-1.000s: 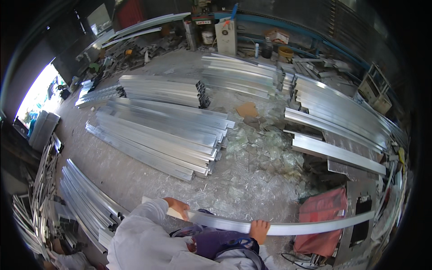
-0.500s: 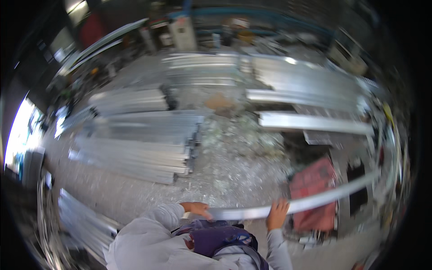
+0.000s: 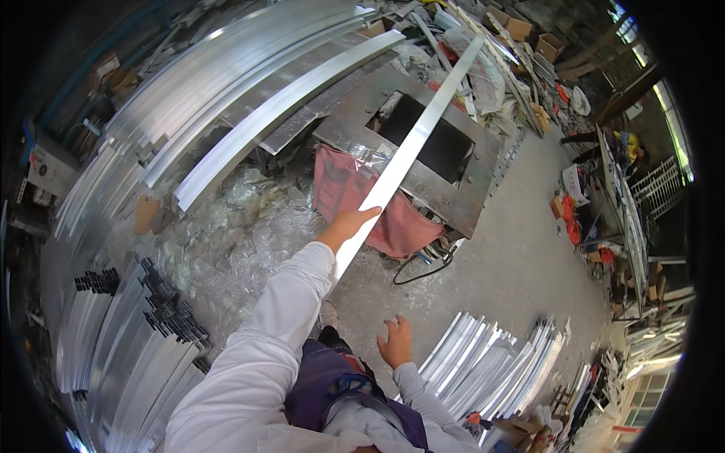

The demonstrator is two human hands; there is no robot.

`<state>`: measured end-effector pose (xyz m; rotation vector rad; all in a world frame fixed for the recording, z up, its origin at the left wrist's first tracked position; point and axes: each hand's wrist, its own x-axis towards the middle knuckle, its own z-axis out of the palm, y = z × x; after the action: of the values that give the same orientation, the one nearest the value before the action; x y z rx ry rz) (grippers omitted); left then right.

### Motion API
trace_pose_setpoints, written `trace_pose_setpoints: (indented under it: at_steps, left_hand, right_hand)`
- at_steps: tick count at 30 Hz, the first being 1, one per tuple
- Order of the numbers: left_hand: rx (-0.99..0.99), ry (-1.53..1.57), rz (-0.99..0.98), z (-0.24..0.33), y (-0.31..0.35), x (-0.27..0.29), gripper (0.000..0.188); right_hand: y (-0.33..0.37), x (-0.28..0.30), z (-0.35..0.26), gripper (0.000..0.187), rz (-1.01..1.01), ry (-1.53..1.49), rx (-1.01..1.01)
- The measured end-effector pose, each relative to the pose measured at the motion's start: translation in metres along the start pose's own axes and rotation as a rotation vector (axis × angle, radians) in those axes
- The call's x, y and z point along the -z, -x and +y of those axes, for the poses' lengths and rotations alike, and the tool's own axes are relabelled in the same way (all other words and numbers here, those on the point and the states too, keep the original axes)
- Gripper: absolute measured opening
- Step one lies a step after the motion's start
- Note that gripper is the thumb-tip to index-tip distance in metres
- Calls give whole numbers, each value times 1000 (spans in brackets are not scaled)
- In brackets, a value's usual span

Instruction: The person repeatedly picks up long silver metal profiles from a pile, wipes each one with a red cloth, and places it on a nearby surface. The action is performed one at a time in a repetitive cycle throughout the clip.

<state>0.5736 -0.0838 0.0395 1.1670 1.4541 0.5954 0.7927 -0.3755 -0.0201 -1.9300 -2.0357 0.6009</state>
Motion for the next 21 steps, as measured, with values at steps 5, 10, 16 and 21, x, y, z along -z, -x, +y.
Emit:
trace_pose_setpoints:
  at_steps: [5,10,16,21]
  left_hand:
    - [-62,-27,8,-34,19,14,79]
    - [105,-159,-8,-147,104,51,79]
    - [327,-20,-211,-308,274,76,71]
    - [553,128,-210,-331,467,103,52]
  right_hand:
    - [7,-33,-2,50,18,-205,-56]
    - [-80,-45,-55,52,92,-532,-102]
    - [-137,-86,-126,74,162,-865,-310]
    - [-76,-122,-194,72,96,-1188,-474]
